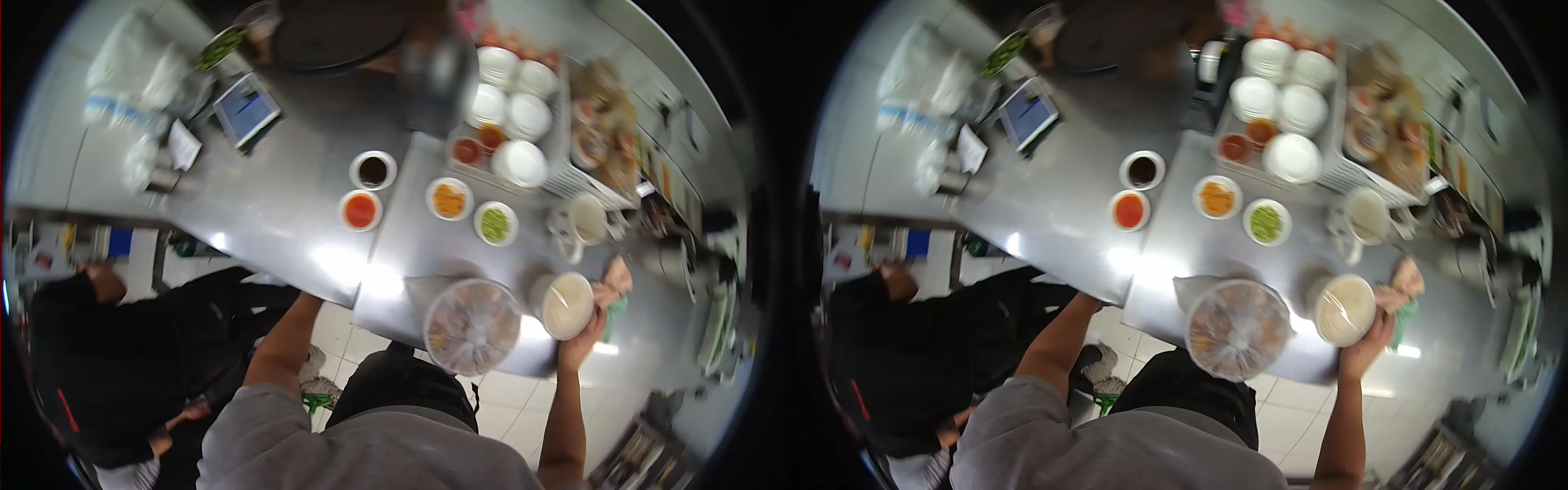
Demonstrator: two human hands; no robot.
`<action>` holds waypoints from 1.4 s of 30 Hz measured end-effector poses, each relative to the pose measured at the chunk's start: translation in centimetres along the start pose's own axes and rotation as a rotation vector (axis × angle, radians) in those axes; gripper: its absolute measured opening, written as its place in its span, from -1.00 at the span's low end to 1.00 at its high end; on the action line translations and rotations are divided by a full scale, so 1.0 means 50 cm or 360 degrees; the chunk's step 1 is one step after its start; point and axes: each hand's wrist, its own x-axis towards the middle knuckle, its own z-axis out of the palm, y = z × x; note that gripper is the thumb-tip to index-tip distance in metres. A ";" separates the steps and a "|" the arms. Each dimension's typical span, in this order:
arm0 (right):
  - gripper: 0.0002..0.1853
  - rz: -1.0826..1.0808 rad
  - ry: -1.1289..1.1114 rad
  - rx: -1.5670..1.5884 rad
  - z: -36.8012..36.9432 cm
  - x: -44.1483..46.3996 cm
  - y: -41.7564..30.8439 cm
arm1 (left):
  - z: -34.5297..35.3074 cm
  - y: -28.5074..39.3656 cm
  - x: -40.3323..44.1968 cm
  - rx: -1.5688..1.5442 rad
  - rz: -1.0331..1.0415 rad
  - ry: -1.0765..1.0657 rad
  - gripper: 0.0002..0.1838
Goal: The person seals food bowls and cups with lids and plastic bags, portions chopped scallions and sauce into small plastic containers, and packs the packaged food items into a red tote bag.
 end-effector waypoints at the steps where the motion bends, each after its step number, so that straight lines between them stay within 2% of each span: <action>1: -0.47 -0.0037 -0.0018 0.0113 -0.008 0.010 -0.017 | 0.002 -0.006 0.001 0.0022 0.0040 0.0013 -0.68; 3: -0.49 -0.0082 0.0215 -0.0102 0.010 -0.012 0.011 | 0.012 -0.017 0.004 0.0064 0.0117 0.0052 -0.68; 8: -0.54 0.0120 0.0169 -0.0238 -0.005 -0.014 0.004 | 0.031 -0.053 0.002 0.0155 0.0377 0.0184 -0.67; 11: -0.54 0.0148 0.0129 -0.0245 -0.011 -0.016 0.007 | -0.006 -0.096 -0.040 -0.0247 0.0828 0.0467 -0.65; 13: -0.57 0.0135 0.0132 -0.0129 -0.019 -0.017 0.017 | -0.157 -0.050 -0.119 -0.0542 0.0504 -0.0061 -0.60; 15: -0.62 0.0076 0.0229 -0.0061 -0.039 -0.002 0.035 | -0.373 0.027 -0.167 -0.0340 -0.0292 -0.1359 -0.56; 17: -0.68 0.0243 0.0328 0.0575 -0.091 0.041 0.040 | -0.498 0.035 -0.206 -0.0715 -0.0339 -0.1353 -0.53; 18: -0.73 0.0071 0.0477 0.0399 -0.124 0.084 0.036 | -0.581 0.077 -0.226 -0.0856 -0.0240 -0.1136 -0.52; 19: -0.73 0.0102 0.0490 0.0488 -0.147 0.134 0.031 | -0.665 0.148 -0.240 -0.0981 -0.0146 -0.0922 -0.51; 21: -0.73 0.0029 0.0506 0.0578 -0.184 0.258 0.015 | -0.768 0.295 -0.267 -0.1207 0.0397 -0.0417 -0.51; 23: -0.72 -0.0185 0.0464 0.0527 -0.188 0.403 0.014 | -0.835 0.479 -0.295 -0.1416 0.0825 -0.0497 -0.50; 24: -0.71 -0.0286 0.0423 0.0477 -0.178 0.474 0.018 | -0.814 0.563 -0.304 -0.1578 0.1035 -0.0531 -0.49; 25: -0.70 -0.0263 0.0364 0.0398 -0.168 0.533 0.018 | -0.804 0.648 -0.308 -0.1289 0.1364 -0.0387 -0.48; 26: -0.67 -0.0215 0.0211 0.0293 -0.151 0.594 0.032 | -0.784 0.728 -0.314 -0.1233 0.1578 -0.0315 -0.53; 28: -0.64 -0.0197 0.0019 0.0206 -0.137 0.645 0.039 | -0.736 0.859 -0.322 -0.1024 0.1580 -0.0479 -0.54; 30: -0.60 -0.0082 -0.0383 -0.0025 -0.158 0.665 0.008 | -0.676 0.952 -0.316 -0.0707 0.1599 -0.0411 -0.58; 31: -0.61 -0.0203 -0.0322 -0.0104 -0.148 0.664 0.008 | -0.641 0.981 -0.306 -0.0742 0.1529 -0.0409 -0.58; 33: -0.62 -0.0424 -0.0052 0.0024 -0.120 0.655 0.018 | -0.580 1.018 -0.292 -0.0530 0.1549 -0.0060 -0.59; 36: -0.68 -0.0444 -0.0122 0.0146 -0.172 0.608 -0.021 | -0.557 1.043 -0.264 -0.0374 0.1416 -0.0069 -0.64; 37: -0.76 -0.0321 -0.0440 0.0240 -0.231 0.566 -0.061 | -0.554 1.044 -0.260 -0.0383 0.1370 -0.0073 -0.64; 38: -0.80 -0.0271 -0.0648 0.0634 -0.258 0.519 -0.083 | -0.552 1.045 -0.253 -0.0426 0.1376 -0.0095 -0.68; 39: -0.83 -0.0413 -0.0778 0.1021 -0.257 0.467 -0.095 | -0.549 1.045 -0.248 -0.0467 0.1389 -0.0119 -0.71; 42: -0.77 -0.0806 -0.1185 0.1022 -0.304 0.360 -0.192 | -0.511 1.054 -0.242 -0.0462 0.1376 -0.0086 -0.71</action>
